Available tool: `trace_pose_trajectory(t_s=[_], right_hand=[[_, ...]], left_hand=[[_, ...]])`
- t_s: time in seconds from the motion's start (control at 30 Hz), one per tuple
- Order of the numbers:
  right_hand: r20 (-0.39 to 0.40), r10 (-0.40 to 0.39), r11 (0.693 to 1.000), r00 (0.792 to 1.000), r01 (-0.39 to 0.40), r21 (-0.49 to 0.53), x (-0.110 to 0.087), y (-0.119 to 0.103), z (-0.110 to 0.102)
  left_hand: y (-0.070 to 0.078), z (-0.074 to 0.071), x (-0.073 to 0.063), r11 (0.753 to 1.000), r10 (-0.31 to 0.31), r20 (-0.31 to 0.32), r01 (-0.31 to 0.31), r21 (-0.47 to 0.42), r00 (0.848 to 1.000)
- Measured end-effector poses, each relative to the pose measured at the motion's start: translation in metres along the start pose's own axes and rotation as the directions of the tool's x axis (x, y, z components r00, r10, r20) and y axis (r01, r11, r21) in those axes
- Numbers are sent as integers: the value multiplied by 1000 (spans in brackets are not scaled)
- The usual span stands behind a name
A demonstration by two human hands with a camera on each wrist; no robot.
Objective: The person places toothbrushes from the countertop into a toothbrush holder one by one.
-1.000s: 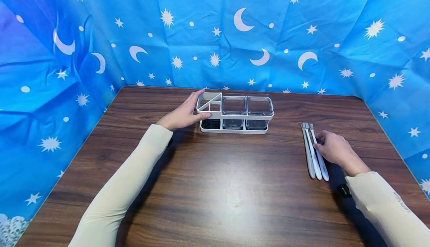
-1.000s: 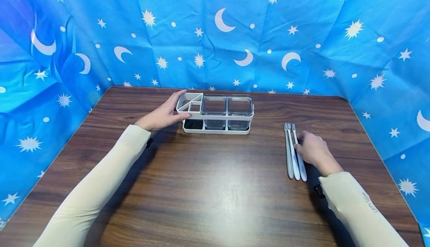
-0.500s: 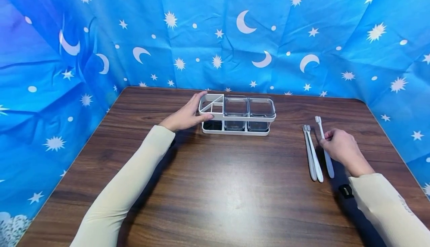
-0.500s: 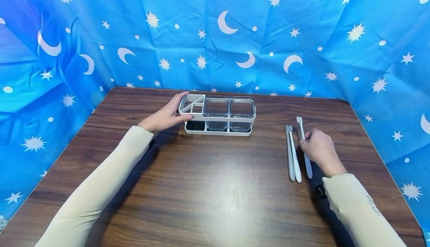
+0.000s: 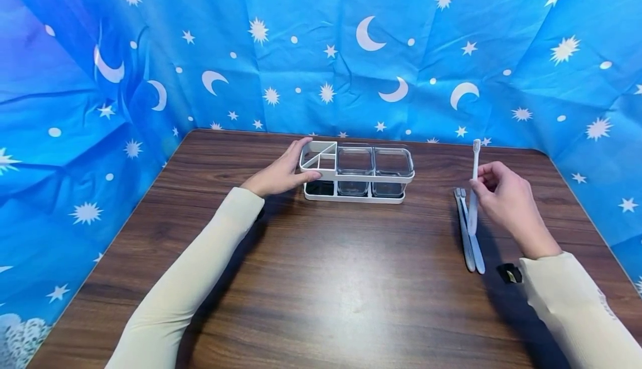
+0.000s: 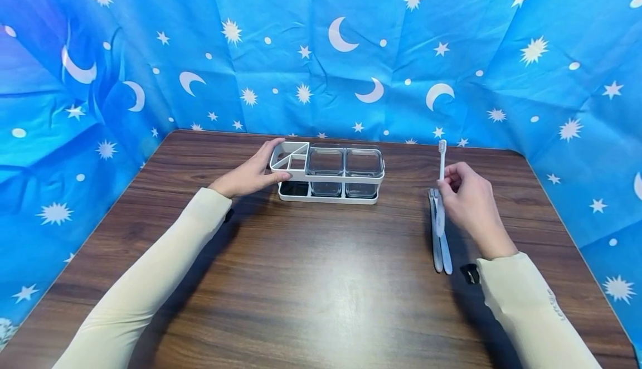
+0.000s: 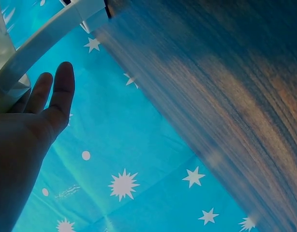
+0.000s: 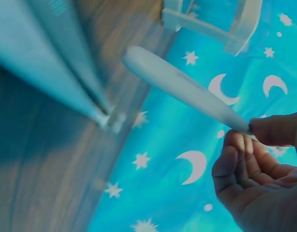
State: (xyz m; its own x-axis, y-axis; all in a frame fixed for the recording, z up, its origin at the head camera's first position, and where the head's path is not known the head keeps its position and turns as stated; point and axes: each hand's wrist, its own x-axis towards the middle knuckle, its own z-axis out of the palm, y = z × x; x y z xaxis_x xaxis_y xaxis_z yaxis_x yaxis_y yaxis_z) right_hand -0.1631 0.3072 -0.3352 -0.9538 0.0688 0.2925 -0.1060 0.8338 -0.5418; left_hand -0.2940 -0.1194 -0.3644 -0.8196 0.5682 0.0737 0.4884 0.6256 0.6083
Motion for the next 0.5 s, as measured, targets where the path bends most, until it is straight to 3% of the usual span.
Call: trace_pose_trajectory(t_s=[0.27,0.5], right_hand=[[-113,-68,991,991,80,106,5,-33,8],[-152,-102,976,983,128,174,8,-52,11]], left_hand=[[0,1,-1,1000,13,-4,-13,-5,1000],[-2,1,-2,1000,22,-5,-22,-15,1000]])
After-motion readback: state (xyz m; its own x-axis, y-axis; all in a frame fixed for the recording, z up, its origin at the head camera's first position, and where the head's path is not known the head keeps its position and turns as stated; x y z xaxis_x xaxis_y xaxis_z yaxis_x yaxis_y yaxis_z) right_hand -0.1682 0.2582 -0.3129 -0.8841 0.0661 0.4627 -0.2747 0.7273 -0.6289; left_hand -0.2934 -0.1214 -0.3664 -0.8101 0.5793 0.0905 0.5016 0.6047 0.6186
